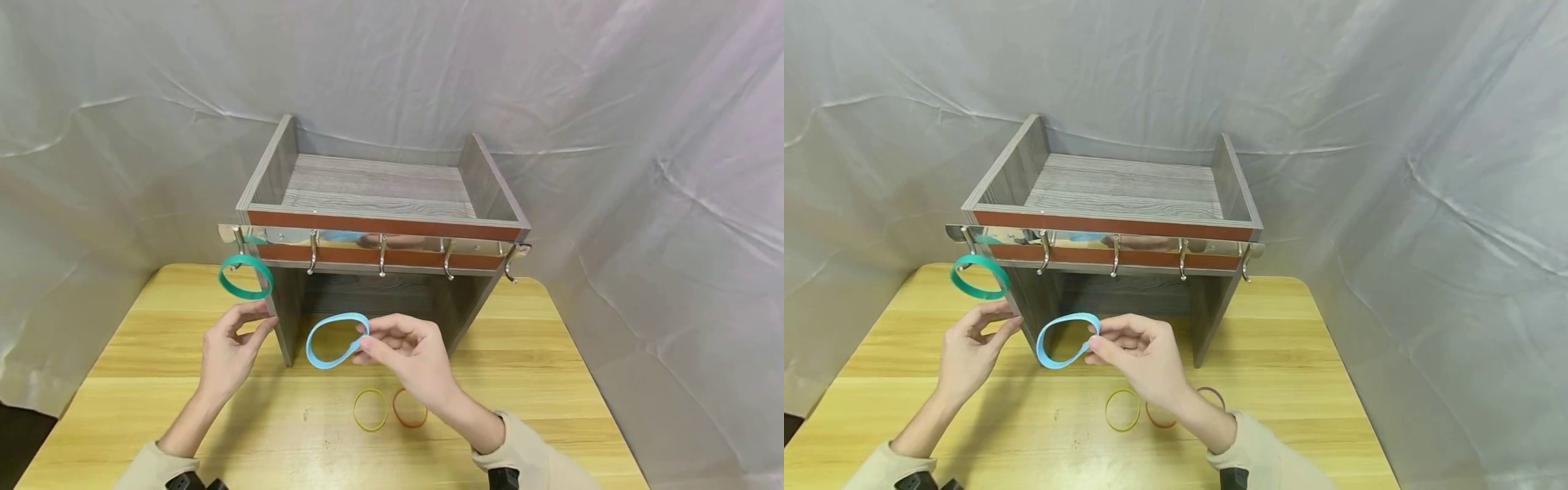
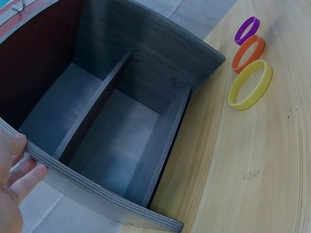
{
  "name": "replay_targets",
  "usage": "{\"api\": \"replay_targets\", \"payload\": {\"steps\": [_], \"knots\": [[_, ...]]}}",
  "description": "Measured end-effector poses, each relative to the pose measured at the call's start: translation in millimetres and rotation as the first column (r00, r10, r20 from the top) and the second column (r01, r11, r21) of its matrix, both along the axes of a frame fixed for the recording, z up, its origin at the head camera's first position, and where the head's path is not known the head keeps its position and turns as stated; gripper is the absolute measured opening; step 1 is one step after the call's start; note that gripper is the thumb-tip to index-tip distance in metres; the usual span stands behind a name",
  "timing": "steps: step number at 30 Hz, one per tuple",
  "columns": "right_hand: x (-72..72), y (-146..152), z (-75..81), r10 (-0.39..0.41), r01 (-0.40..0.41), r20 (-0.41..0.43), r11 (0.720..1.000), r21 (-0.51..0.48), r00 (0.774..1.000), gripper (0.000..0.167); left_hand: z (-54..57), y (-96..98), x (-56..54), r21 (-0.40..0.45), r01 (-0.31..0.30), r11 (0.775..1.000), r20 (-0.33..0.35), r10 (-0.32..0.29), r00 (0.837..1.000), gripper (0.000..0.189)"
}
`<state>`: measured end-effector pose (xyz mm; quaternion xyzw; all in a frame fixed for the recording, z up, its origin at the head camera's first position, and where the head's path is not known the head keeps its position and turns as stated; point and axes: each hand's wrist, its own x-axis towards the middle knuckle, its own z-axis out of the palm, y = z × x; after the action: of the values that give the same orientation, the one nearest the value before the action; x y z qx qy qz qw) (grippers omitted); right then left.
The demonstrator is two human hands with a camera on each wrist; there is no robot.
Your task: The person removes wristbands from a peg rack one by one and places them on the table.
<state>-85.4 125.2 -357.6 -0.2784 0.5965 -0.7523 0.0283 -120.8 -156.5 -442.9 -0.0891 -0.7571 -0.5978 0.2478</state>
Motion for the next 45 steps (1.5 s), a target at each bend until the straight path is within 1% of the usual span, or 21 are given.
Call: {"api": "replay_targets", "payload": {"steps": [2,6,9,13,16,19,22,27,31,35,41,45], "knots": [[1.0,2.4,-5.3,0.009,-0.009,0.008,1.000,-0.001,1.000,0.038,1.0,0.6,0.2,0.005,0.002,1.000,0.007,-0.002,1.000,0.026],[2.7,5.5,-15.3,-0.002,0.001,0.058,1.000,0.017,0.998,0.039,2.3,1.3,0.1,0.023,0.004,1.000,0.015,-0.004,1.000,0.026],[2.8,7.3,-24.9,-0.031,0.025,0.104,0.998,0.061,0.994,0.037,2.8,1.8,0.2,0.028,0.006,1.000,0.016,-0.007,1.000,0.026],[2.2,10.4,-41.5,-0.048,0.033,0.120,0.991,0.130,0.992,0.031,3.0,2.4,0.6,0.025,0.012,1.000,0.019,-0.013,1.000,0.025],[2.1,12.6,-52.1,-0.040,0.020,0.134,0.989,0.148,0.990,0.031,2.6,2.6,0.9,0.027,0.005,1.000,0.024,-0.006,1.000,0.025],[1.6,14.4,-60.2,-0.042,0.017,0.166,0.989,0.149,0.985,0.033,2.2,2.5,0.8,0.029,-0.007,1.000,0.029,0.006,1.000,0.025],[1.0,15.7,-67.2,-0.044,0.014,0.221,0.990,0.139,0.974,0.036,2.3,2.7,0.7,0.025,-0.013,1.000,0.036,0.012,0.999,0.024],[0.2,15.5,-83.6,-0.058,0.012,0.311,0.989,0.150,0.949,0.042,3.0,3.0,1.0,0.022,-0.013,1.000,0.047,0.012,0.999,0.024],[-0.9,13.8,-98.7,-0.086,0.013,0.347,0.978,0.207,0.934,0.038,2.3,2.6,1.5,0.023,-0.011,1.000,0.045,0.010,0.999,0.024],[-2.3,11.4,-112.1,-0.091,-0.004,0.375,0.969,0.247,0.923,0.035,1.7,2.2,2.1,0.020,-0.012,1.000,0.042,0.011,0.999,0.024],[-3.0,6.1,-124.8,-0.101,-0.026,0.412,0.956,0.291,0.905,0.037,1.8,2.2,2.3,0.018,-0.014,1.000,0.038,0.014,0.999,0.025],[-2.9,2.1,-131.5,-0.098,-0.038,0.431,0.954,0.296,0.897,0.039,2.2,2.4,2.0,0.018,-0.012,1.000,0.034,0.012,0.999,0.025]]}}
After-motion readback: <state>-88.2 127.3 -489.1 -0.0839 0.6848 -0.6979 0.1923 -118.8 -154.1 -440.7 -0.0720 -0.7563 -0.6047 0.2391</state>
